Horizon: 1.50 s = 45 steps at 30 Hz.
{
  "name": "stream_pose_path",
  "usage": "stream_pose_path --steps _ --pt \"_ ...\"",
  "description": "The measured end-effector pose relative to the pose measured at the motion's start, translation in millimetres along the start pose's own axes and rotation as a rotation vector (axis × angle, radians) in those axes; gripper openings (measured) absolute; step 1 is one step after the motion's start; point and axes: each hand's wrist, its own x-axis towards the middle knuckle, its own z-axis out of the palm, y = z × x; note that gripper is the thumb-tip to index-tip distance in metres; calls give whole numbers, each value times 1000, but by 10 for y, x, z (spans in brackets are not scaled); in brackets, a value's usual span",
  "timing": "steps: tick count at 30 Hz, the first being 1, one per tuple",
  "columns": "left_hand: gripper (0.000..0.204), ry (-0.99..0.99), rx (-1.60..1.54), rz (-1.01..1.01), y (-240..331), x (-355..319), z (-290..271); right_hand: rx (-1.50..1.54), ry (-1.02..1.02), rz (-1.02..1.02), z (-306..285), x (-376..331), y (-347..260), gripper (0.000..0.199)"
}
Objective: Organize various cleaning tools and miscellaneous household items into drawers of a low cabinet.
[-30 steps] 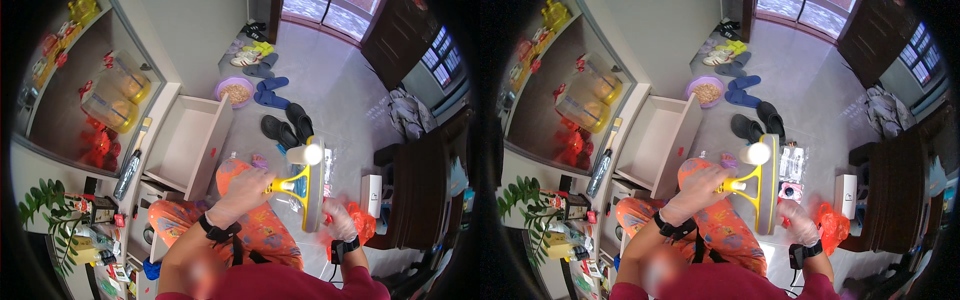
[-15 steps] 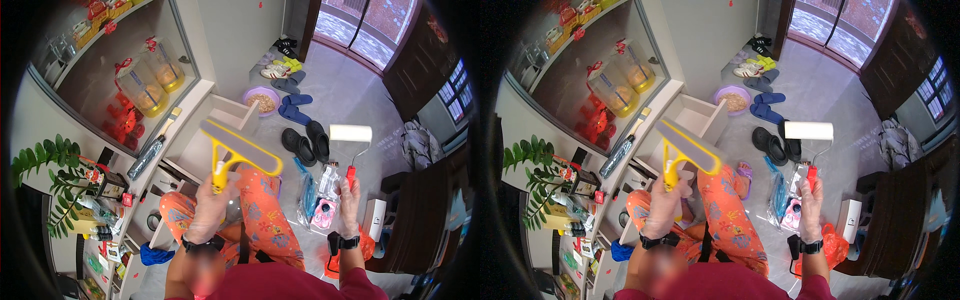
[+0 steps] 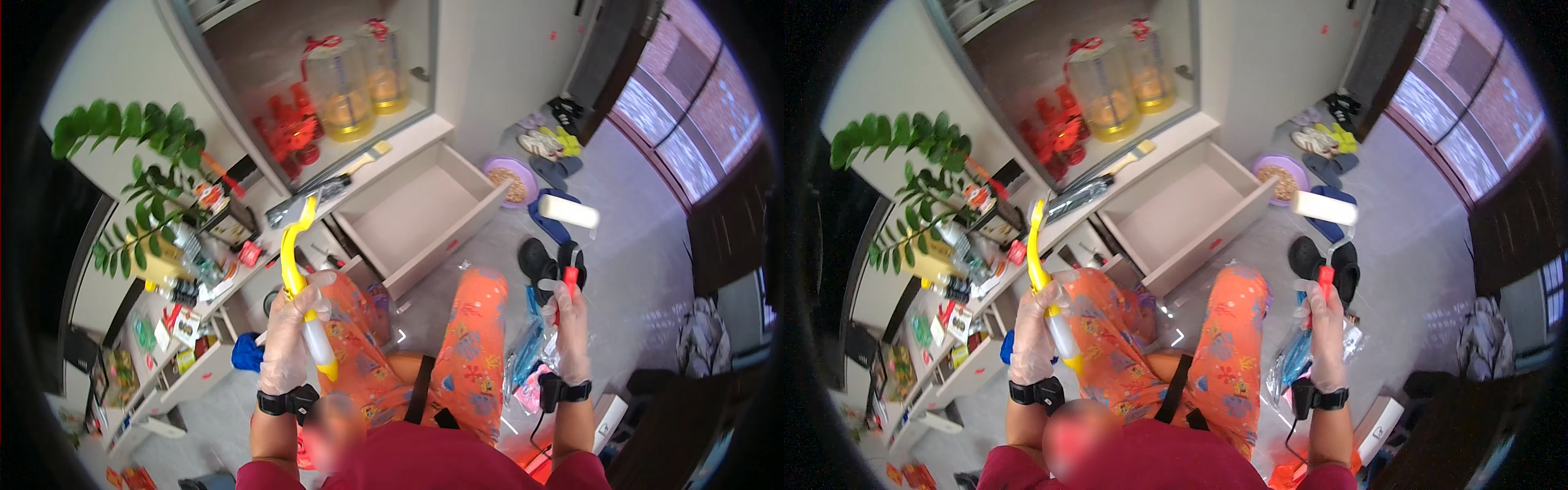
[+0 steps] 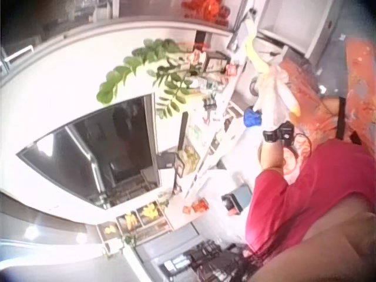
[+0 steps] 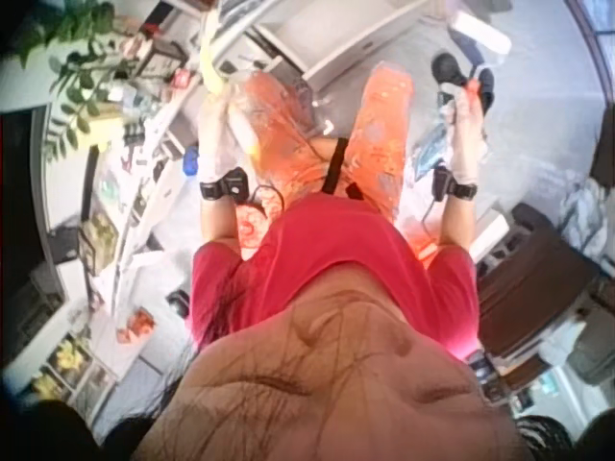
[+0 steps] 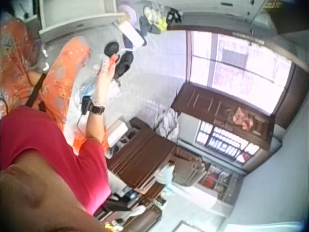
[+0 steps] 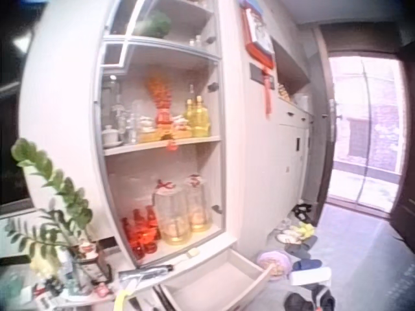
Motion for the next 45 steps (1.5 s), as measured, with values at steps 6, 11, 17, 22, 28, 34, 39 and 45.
stream_pose_path --steps 6,11,17,22,28,34,39,45 --pt "40 103 -125 31 16 -247 -626 308 -342 268 805 557 -471 33" --pt "40 163 -224 -85 -72 -451 -962 351 -524 426 1420 905 -82 22" --pt "38 322 -166 -115 -227 -656 -1215 65 -728 624 2075 971 761 23" --pt "38 404 -193 -132 -350 -755 -1433 40 -449 542 2537 1440 998 31" --pt "39 454 -219 -120 -391 -867 -1657 -122 -726 578 2722 1381 1178 31" --pt "38 568 -260 -39 -489 -1153 -1994 -501 -763 216 3226 984 783 25" --pt "38 729 -360 36 -519 -1387 -2276 -478 -951 145 3922 529 175 25" --pt "34 910 -431 94 -539 -1706 -2381 -579 -1405 -231 4857 -555 465 28"
